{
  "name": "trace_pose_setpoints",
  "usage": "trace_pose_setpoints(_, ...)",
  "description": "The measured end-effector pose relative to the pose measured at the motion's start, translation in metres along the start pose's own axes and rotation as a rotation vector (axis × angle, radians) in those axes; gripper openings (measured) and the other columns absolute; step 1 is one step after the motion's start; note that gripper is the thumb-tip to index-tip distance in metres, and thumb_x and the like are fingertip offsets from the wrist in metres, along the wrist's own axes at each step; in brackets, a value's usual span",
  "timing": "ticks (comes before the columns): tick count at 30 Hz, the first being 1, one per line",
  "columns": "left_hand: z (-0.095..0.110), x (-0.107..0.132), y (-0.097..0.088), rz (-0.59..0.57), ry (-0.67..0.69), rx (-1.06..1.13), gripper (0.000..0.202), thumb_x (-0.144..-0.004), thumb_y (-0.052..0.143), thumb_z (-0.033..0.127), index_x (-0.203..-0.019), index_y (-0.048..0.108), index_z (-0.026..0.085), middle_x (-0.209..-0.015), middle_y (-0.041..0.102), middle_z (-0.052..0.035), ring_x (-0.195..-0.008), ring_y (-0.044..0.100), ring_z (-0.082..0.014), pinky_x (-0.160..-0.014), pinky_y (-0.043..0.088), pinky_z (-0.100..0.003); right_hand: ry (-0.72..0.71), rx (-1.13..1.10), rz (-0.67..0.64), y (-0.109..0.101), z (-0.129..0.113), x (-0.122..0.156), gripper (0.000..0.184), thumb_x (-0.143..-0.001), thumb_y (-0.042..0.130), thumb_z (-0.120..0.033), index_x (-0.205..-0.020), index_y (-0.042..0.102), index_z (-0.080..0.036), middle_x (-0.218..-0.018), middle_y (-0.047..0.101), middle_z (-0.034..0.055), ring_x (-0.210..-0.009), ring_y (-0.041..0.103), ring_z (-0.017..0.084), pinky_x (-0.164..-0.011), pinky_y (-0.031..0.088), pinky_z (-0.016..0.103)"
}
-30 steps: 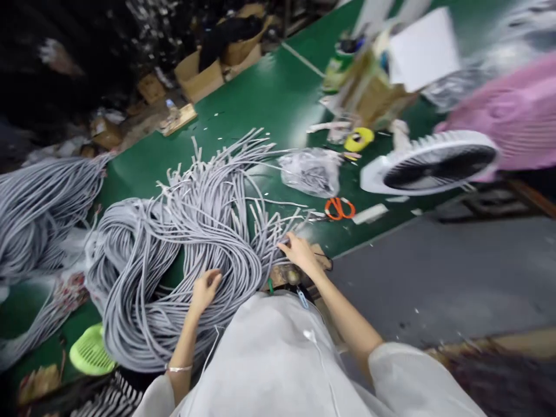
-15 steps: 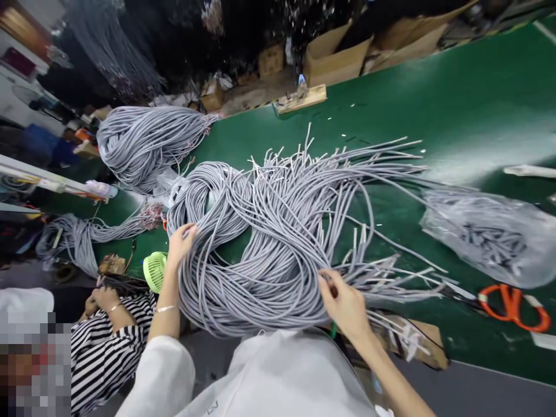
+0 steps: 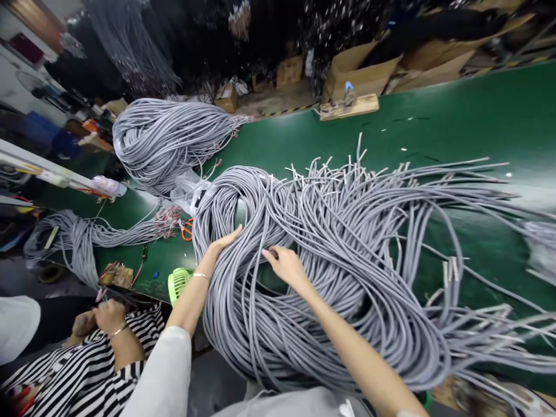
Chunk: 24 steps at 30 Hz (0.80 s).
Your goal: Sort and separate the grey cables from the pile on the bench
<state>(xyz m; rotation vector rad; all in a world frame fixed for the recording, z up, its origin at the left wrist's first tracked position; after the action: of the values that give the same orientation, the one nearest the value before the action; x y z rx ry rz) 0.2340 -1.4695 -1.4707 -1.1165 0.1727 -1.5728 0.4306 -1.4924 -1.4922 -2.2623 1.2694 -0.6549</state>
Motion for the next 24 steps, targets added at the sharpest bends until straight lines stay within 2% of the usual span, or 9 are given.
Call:
trace_pose_setpoints(2, 0.008, 0.003, 0.011, -0.046, -0.011, 0.033, 0.058, -0.084, 0.044, 0.054, -0.117, 0.063, 0.010, -0.123, 0.064, -0.0112, -0.117, 0.058, -0.0242, -0.104, 0.042, -0.035, -0.043, 0.090, 0.050, -0.020, -0.016, -0.040, 0.026, -0.092, 0.048, -0.026, -0.107, 0.062, -0.011, -0.104, 0.067, 0.0150, -0.102, 0.062, 0.026, -0.091, 0.048, 0.037)
trace_pose_setpoints(5, 0.023, 0.011, 0.029, -0.073, -0.024, 0.063, 0.067, -0.074, 0.057, 0.059, -0.123, 0.060, 0.013, -0.124, 0.064, -0.0100, -0.118, 0.057, -0.0286, -0.104, 0.042, -0.039, -0.113, 0.214, 0.106, -0.041, -0.050, -0.113, 0.043, -0.088, 0.056, -0.024, -0.126, 0.052, -0.005, -0.124, 0.055, 0.0224, -0.123, 0.047, 0.031, -0.103, 0.039, 0.042)
trace_pose_setpoints(8, 0.035, 0.018, 0.041, -0.060, -0.032, 0.056, 0.080, -0.066, 0.063, 0.065, -0.129, 0.055, 0.015, -0.130, 0.060, -0.0105, -0.123, 0.053, -0.0322, -0.106, 0.040, -0.041, -0.155, 0.298, 0.122, -0.043, -0.085, -0.183, 0.067, -0.078, 0.071, -0.024, -0.136, 0.043, -0.006, -0.137, 0.042, 0.0264, -0.130, 0.037, 0.037, -0.105, 0.033, 0.051)
trace_pose_setpoints(11, 0.036, 0.020, 0.045, -0.024, -0.067, 0.094, 0.088, -0.063, 0.064, 0.065, -0.134, 0.050, 0.014, -0.137, 0.053, -0.0132, -0.128, 0.047, -0.0343, -0.108, 0.036, -0.042, -0.142, 0.355, 0.135, -0.032, -0.102, -0.228, 0.085, -0.067, 0.081, -0.022, -0.139, 0.040, -0.007, -0.141, 0.036, 0.0302, -0.131, 0.033, 0.046, -0.102, 0.031, 0.062)
trace_pose_setpoints(14, 0.032, 0.019, 0.046, -0.039, -0.045, 0.162, 0.080, -0.065, 0.066, 0.056, -0.132, 0.051, 0.015, -0.136, 0.055, -0.0120, -0.127, 0.048, -0.0331, -0.108, 0.036, -0.042, -0.132, 0.410, 0.188, -0.023, -0.102, -0.247, 0.068, -0.079, 0.072, -0.022, -0.138, 0.041, -0.010, -0.141, 0.040, 0.0243, -0.130, 0.036, 0.040, -0.103, 0.030, 0.063)
trace_pose_setpoints(16, 0.031, 0.018, 0.045, -0.048, -0.027, 0.207, 0.072, -0.065, 0.068, 0.045, -0.129, 0.054, 0.015, -0.132, 0.058, -0.0107, -0.124, 0.050, -0.0313, -0.107, 0.037, -0.040, -0.129, 0.451, 0.216, -0.025, -0.099, -0.250, 0.049, -0.088, 0.062, -0.023, -0.134, 0.046, -0.014, -0.136, 0.046, 0.0162, -0.125, 0.045, 0.032, -0.102, 0.036, 0.057)
trace_pose_setpoints(18, 0.035, 0.019, 0.044, -0.048, -0.007, 0.259, 0.065, -0.064, 0.068, 0.035, -0.125, 0.056, 0.015, -0.126, 0.062, -0.0098, -0.119, 0.053, -0.0293, -0.104, 0.039, -0.038, -0.122, 0.490, 0.208, -0.033, -0.097, -0.249, 0.036, -0.091, 0.058, -0.026, -0.125, 0.053, -0.016, -0.126, 0.054, 0.0107, -0.114, 0.054, 0.025, -0.096, 0.046, 0.049)
trace_pose_setpoints(21, 0.051, 0.026, 0.044, -0.064, 0.043, 0.318, 0.056, -0.063, 0.065, 0.024, -0.118, 0.058, 0.015, -0.109, 0.067, -0.0064, -0.103, 0.058, -0.0246, -0.093, 0.045, -0.034, -0.139, 0.534, 0.183, -0.051, -0.100, -0.238, 0.028, -0.093, 0.057, -0.027, -0.118, 0.057, -0.016, -0.117, 0.058, 0.0085, -0.104, 0.058, 0.021, -0.087, 0.051, 0.042)
trace_pose_setpoints(24, 0.077, 0.044, 0.045, -0.052, 0.095, 0.320, 0.045, -0.062, 0.062, 0.019, -0.107, 0.060, 0.015, -0.088, 0.065, -0.0012, -0.081, 0.057, -0.0180, -0.079, 0.047, -0.029, -0.201, 0.548, 0.162, -0.071, -0.108, -0.216, 0.031, -0.094, 0.054, -0.023, -0.123, 0.052, -0.015, -0.116, 0.057, 0.0083, -0.101, 0.059, 0.020, -0.085, 0.052, 0.040)
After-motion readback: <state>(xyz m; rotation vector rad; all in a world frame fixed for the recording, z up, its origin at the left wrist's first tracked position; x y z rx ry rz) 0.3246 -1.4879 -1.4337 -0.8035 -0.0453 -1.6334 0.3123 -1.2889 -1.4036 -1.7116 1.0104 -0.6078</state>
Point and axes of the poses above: each hand's wrist, its own x-axis away from the middle knuckle, its own y-axis out of the palm, z = x × y, the point moved 4 cm from there along -x, towards the middle knuckle
